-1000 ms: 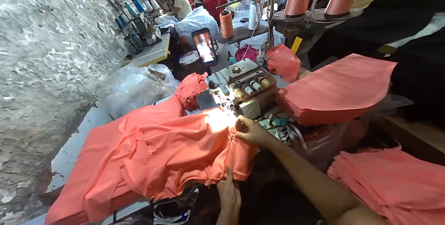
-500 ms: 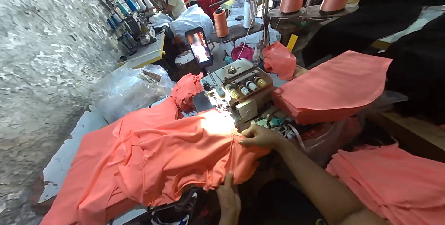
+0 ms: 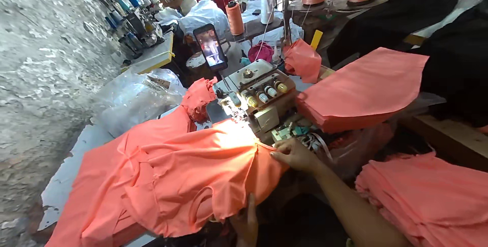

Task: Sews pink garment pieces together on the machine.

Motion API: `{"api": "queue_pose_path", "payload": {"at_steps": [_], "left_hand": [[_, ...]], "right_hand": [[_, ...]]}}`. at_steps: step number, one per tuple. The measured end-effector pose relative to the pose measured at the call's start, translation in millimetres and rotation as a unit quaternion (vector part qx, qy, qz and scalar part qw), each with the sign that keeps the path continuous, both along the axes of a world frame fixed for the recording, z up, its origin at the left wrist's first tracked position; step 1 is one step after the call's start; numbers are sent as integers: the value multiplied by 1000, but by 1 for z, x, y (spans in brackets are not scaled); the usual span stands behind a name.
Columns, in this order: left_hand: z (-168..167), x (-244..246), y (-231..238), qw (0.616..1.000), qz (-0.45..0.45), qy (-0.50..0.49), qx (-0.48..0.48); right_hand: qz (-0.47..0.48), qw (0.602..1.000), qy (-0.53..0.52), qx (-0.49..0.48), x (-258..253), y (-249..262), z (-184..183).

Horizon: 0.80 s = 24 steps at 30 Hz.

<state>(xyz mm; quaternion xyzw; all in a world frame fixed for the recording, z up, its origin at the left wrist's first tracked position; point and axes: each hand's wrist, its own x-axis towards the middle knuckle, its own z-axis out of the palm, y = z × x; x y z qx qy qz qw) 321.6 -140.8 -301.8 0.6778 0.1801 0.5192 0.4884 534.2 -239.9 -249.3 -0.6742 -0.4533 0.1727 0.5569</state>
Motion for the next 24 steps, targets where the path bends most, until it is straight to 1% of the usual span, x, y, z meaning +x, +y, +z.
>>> {"api": "queue_pose_path", "payload": {"at_steps": [2,4,7,11,13,15,17,18,19,21,22,23,24], "left_hand": [[-2,1,5,999,11,18,48],[6,3,14,997,15,33,74],[37,11,35,993,32,61,101],[81,20,78,987,29,107,117],[93,26,104,984,44,137,105],[99,32,125,981,63,176,46],[101,37,133,964,117,241,5],[100,40,129,951,155,267,19],[98,42,119,940,179,282,65],[86,47,89,924,178,264,209],[78,51,74,914,154,239,288],[69,57,63,903,107,213,357],[61,64,58,888,50,210,407]], "right_hand": [[-15,1000,10,15,2,5,-7],[-23,999,18,20,4,15,-9],[-32,999,17,21,8,35,-1],[-37,999,15,-22,8,44,10],[-29,998,30,-38,5,38,14],[-20,997,50,-46,3,29,16],[-8,996,69,-52,2,20,15],[-4,996,74,-51,1,17,14],[-4,996,74,-48,0,15,11],[-15,997,63,-29,-6,13,5],[-28,998,57,-14,-10,15,3],[-44,998,52,-3,-13,17,2],[-63,997,41,2,-15,21,2]]}}
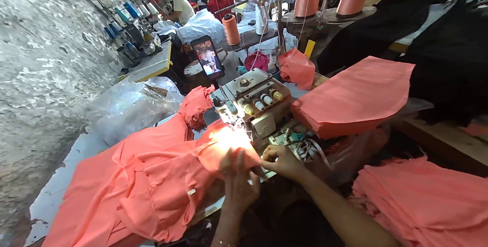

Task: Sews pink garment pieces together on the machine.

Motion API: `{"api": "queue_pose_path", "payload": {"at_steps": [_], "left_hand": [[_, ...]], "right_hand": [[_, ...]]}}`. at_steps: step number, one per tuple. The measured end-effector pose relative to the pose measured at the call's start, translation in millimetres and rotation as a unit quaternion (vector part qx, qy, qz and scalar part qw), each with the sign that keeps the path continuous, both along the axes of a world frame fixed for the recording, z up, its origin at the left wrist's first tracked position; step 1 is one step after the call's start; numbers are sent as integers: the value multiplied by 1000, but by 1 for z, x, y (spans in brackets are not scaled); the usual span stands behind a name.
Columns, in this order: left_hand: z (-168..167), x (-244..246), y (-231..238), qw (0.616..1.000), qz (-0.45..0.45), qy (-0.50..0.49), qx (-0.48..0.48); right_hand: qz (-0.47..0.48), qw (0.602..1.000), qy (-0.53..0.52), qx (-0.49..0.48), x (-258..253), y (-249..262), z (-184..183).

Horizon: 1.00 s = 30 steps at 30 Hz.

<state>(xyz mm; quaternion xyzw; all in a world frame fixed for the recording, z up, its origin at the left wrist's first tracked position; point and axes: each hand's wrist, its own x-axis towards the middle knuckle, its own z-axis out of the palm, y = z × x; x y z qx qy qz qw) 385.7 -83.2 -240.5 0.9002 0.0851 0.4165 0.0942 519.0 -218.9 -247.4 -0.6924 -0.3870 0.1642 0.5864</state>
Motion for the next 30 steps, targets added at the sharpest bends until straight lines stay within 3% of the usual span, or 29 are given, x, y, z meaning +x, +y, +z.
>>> {"api": "queue_pose_path", "payload": {"at_steps": [2,5,9,13,18,21,25,30], "left_hand": [[-10,14,3,997,-56,49,28],[-15,21,18,996,-20,78,22],[-21,15,23,997,-19,77,13],[-41,10,30,997,-13,59,44],[-53,26,21,993,71,14,96],[-52,34,13,989,106,-12,101],[-45,27,13,991,77,-61,87],[-1,13,29,990,-8,39,133]], "right_hand": [[-32,998,-49,-15,0,10,0],[-27,991,-119,-50,12,28,-3],[28,990,-131,-35,24,37,-9],[7,997,-77,-17,23,32,-23],[-25,999,0,34,8,9,-15],[-40,999,-8,23,-2,-5,-1],[-61,997,-34,15,-7,-7,-1],[-93,995,-42,16,-4,24,12]]}}
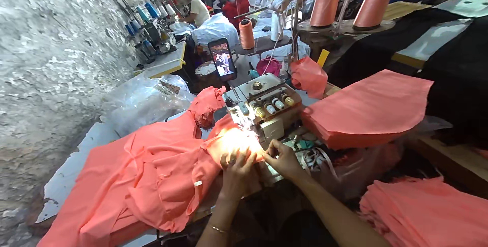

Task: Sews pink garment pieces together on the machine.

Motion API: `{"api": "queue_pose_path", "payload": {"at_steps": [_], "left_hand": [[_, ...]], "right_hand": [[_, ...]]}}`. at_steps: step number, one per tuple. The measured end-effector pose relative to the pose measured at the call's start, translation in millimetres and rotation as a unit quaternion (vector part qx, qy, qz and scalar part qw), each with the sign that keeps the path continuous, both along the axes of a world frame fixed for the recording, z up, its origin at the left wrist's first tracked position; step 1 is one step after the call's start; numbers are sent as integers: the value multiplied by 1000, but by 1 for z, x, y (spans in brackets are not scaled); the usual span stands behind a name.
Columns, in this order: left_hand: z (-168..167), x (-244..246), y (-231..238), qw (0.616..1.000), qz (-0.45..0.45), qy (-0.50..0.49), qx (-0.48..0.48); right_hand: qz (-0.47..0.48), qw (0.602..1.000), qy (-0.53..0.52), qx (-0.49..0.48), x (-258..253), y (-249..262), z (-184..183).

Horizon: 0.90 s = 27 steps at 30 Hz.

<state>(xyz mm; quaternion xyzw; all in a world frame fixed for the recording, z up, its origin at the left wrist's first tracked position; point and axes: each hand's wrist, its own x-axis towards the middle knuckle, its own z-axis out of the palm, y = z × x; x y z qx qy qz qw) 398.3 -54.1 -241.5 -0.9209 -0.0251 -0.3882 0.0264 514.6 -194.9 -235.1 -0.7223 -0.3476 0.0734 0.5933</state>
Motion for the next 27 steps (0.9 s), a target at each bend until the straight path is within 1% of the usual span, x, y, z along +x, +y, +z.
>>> {"api": "queue_pose_path", "payload": {"at_steps": [2,4,5,7,9,11,12,14,16,18,19,21,23,24,25,26,27], "left_hand": [[21,2,16,993,-45,94,-51],[38,9,36,970,-46,194,-141],[45,15,44,958,-39,219,-180],[52,28,57,952,-39,215,-214],[55,40,62,950,-21,210,-231],[60,48,62,943,29,237,-233],[61,50,62,939,54,246,-235],[58,49,59,930,101,254,-245],[54,40,53,916,149,263,-265],[59,24,38,893,186,288,-291],[66,14,27,871,207,323,-307],[73,-3,5,829,239,386,-327],[73,-19,-21,800,241,428,-344],[70,-27,-34,795,225,438,-354],[65,-36,-48,803,195,436,-358],[58,-45,-61,822,155,412,-363],[48,-52,-71,845,107,377,-364]], "right_hand": [[-10,998,66,-11,7,16,9],[-16,985,168,21,15,35,13],[-15,974,221,43,17,42,15],[-36,958,276,67,17,54,16],[-68,963,253,59,15,57,12],[-94,979,177,32,8,51,8],[-106,984,137,33,3,48,5],[-117,989,61,60,-8,42,-8],[-103,991,-3,88,-17,37,-18],[-61,993,-27,100,-24,32,-21],[-28,995,-32,94,-26,30,-21],[65,995,-30,65,-29,25,-18],[177,983,-9,38,-30,22,-13],[217,976,-1,17,-31,22,-10],[252,968,5,-13,-31,22,-6],[278,959,10,-49,-28,20,-1],[283,955,14,-86,-24,17,3]]}}
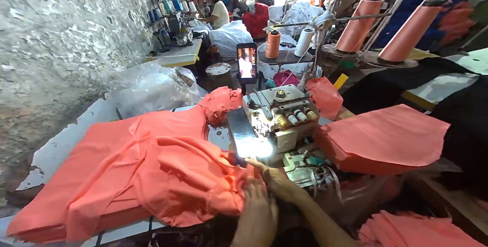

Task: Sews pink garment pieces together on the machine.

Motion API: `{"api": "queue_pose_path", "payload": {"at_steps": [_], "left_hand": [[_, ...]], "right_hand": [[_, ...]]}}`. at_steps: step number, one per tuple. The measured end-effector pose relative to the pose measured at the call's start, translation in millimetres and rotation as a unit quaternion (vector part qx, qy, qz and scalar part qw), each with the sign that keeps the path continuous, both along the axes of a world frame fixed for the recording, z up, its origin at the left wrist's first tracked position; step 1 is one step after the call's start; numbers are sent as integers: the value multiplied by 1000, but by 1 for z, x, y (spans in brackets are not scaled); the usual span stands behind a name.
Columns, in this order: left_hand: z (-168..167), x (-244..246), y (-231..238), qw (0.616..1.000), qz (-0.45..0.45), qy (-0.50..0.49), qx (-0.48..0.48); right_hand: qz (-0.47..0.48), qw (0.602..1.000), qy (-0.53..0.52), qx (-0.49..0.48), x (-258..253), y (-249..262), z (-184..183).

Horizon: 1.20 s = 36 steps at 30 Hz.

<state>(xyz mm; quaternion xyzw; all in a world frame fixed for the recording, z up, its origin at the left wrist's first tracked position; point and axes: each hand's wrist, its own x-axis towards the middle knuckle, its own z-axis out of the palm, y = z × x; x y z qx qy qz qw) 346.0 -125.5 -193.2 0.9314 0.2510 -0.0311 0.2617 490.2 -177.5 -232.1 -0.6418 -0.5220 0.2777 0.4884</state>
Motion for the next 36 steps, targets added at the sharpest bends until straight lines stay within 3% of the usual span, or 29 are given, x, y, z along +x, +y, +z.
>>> {"api": "queue_pose_path", "payload": {"at_steps": [3,5,7,9,12,14,15,17,19,22,25,27,29,31,34,36], "left_hand": [[-18,-5,-8,986,-100,-124,-42],[-28,4,2,959,-97,-266,18],[-28,18,25,939,-101,-322,59],[-25,30,49,950,-152,-263,72],[-14,44,70,950,-248,-127,139],[3,46,77,946,-287,-22,153],[14,44,78,944,-292,19,152],[35,31,85,949,-284,37,131],[58,5,99,955,-286,-33,73],[103,-46,124,917,-340,-205,39],[158,-79,149,862,-373,-340,-42],[186,-86,158,864,-320,-385,-59],[205,-75,168,904,-218,-358,83],[219,-48,196,923,-194,-244,224],[235,-21,258,880,-199,-234,363],[264,-29,265,864,-123,-250,420]], "right_hand": [[-151,987,-35,-48,16,0,-3],[-234,968,-79,-36,34,-3,-10],[-241,968,-63,-10,42,-12,-8],[-168,983,-32,65,32,-27,2],[68,970,-85,217,8,-62,35],[178,940,-110,270,-2,-91,63],[174,934,-115,290,-6,-107,75],[77,933,-103,336,-13,-140,93],[-78,912,-124,384,-17,-163,110],[-126,880,-273,368,20,-188,112],[-41,881,-367,297,29,-167,139],[-13,867,-445,224,26,-137,152],[9,853,-499,150,26,-105,160],[23,868,-487,90,38,-79,179],[18,906,-381,182,70,-42,223],[-30,948,-225,224,58,-23,262]]}}
